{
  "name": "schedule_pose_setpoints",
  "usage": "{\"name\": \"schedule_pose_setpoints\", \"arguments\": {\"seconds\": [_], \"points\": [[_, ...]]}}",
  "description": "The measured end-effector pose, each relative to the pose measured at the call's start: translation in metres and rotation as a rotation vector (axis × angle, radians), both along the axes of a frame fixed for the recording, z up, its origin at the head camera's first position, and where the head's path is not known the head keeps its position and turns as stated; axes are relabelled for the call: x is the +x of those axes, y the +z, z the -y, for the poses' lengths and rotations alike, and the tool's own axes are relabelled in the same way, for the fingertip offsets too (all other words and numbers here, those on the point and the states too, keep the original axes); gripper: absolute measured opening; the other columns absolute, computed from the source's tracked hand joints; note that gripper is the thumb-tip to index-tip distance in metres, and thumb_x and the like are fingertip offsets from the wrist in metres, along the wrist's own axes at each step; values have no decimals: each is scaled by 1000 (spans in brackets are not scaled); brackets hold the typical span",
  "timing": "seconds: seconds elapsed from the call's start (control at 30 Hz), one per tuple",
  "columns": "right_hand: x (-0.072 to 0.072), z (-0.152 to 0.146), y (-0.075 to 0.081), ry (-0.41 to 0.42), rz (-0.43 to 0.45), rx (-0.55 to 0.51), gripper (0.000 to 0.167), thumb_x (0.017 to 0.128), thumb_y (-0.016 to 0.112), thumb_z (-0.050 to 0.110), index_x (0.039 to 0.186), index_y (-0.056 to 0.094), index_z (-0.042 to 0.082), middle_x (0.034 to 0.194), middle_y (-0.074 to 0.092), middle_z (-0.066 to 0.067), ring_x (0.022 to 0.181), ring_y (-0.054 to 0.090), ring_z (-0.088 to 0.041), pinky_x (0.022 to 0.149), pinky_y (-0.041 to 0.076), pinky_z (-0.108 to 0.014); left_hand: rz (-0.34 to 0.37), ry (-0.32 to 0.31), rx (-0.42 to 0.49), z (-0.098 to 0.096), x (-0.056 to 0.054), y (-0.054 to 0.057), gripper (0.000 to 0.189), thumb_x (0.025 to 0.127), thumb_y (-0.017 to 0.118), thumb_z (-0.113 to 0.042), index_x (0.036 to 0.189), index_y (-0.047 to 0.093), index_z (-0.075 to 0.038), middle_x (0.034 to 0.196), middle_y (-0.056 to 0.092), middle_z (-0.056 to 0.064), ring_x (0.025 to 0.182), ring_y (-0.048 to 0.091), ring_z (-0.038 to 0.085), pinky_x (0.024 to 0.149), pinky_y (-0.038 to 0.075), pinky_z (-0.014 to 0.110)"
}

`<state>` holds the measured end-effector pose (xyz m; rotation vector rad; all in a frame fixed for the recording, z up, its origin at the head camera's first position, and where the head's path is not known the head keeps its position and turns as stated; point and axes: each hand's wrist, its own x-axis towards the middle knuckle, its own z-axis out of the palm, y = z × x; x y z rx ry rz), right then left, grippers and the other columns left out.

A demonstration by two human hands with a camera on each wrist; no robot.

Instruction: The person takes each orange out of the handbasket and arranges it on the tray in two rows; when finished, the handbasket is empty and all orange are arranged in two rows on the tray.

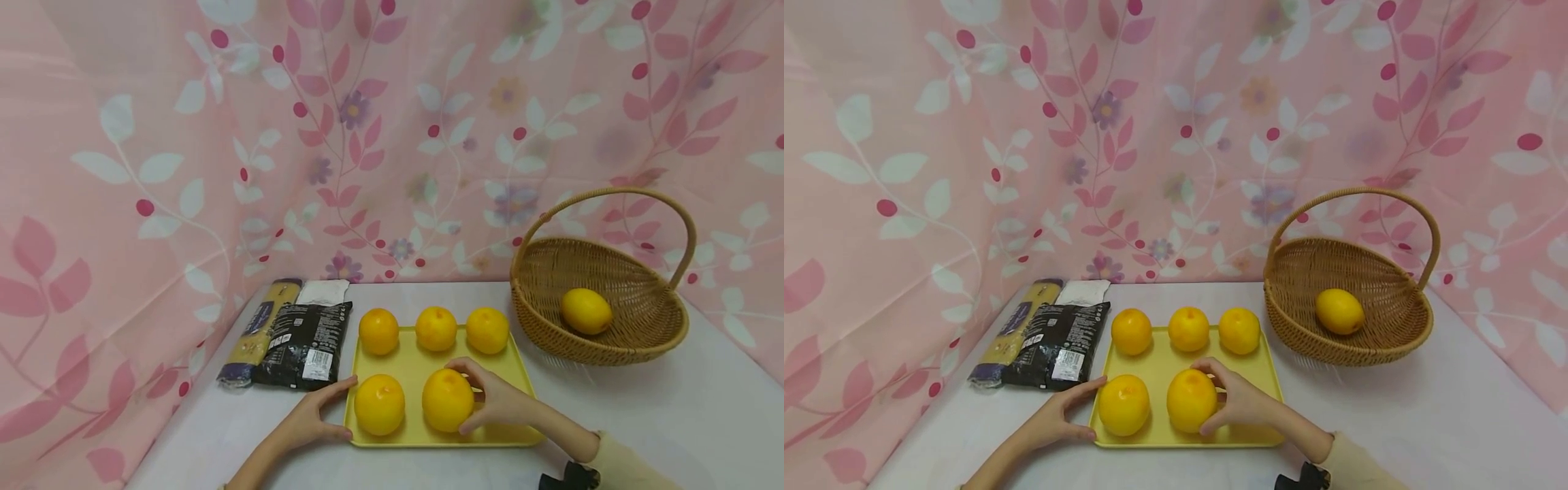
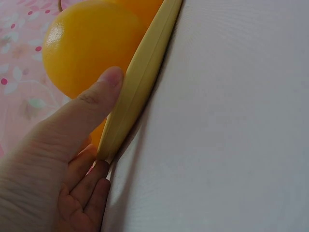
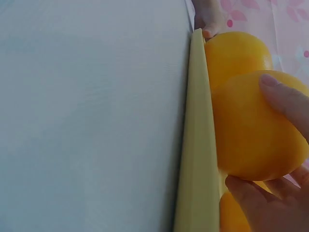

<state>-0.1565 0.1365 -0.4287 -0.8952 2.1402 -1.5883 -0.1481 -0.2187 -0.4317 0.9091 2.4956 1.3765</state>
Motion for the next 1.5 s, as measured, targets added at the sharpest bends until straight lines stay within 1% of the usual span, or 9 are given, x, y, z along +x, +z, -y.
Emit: {"name": "schedule_pose_setpoints", "arguments": {"seconds": [0.1,0.17,0.27,0.33,0.4,0.53,0.63,0.93,1.5], "points": [[2,2,0,-24,8,22,81,67,79,14,130,30,3,128,39,-11,117,38,-32,94,42,-38,1,10,-1,0,0,0,77,65,80,-19,129,42,3,132,42,16,119,39,33,102,30,30],[3,3,1,-41,13,38,83,68,79,15,133,29,2,130,39,-11,119,36,-33,94,41,-41,-3,20,-8,2,-3,-9,79,65,80,-23,131,42,0,132,43,13,119,40,30,102,30,30],[3,6,1,-57,26,53,83,67,79,15,134,31,4,130,40,-10,118,37,-32,93,42,-41,16,31,-13,3,-3,-10,80,65,80,-24,132,41,-1,133,42,14,119,40,30,102,30,35],[3,8,1,-65,25,65,81,68,79,16,133,33,6,128,41,-8,115,39,-30,92,43,-40,21,33,-16,3,-2,-9,81,65,80,-24,132,41,-1,133,42,14,120,39,30,102,30,36],[2,9,1,-68,18,77,78,68,79,17,131,35,7,126,43,-6,111,41,-27,90,44,-38,32,33,-17,0,2,1,80,65,80,-20,131,41,2,132,41,18,119,39,34,102,30,38],[1,10,1,-65,-2,97,77,67,79,18,130,37,5,123,44,-6,106,44,-27,88,45,-36,24,31,-24,-1,3,3,80,65,80,-19,130,40,4,131,42,21,118,40,35,102,31,36],[2,10,1,-50,-12,102,77,68,79,19,130,36,4,124,44,-7,106,44,-27,88,45,-35,20,30,-19,0,1,0,80,65,80,-19,131,40,4,131,41,21,117,41,35,101,31,36],[3,13,3,-19,2,98,77,71,77,19,133,32,5,126,43,-7,107,46,-27,87,46,-32,21,43,-35,9,-11,-27,83,64,79,-30,135,40,-11,135,41,8,119,40,26,103,28,41],[2,15,5,-31,19,138,82,71,77,24,135,29,2,128,42,-7,112,43,-27,92,43,-42,8,20,-13,9,-13,-29,84,64,79,-33,134,40,-7,134,41,10,119,41,26,103,28,35]]}}
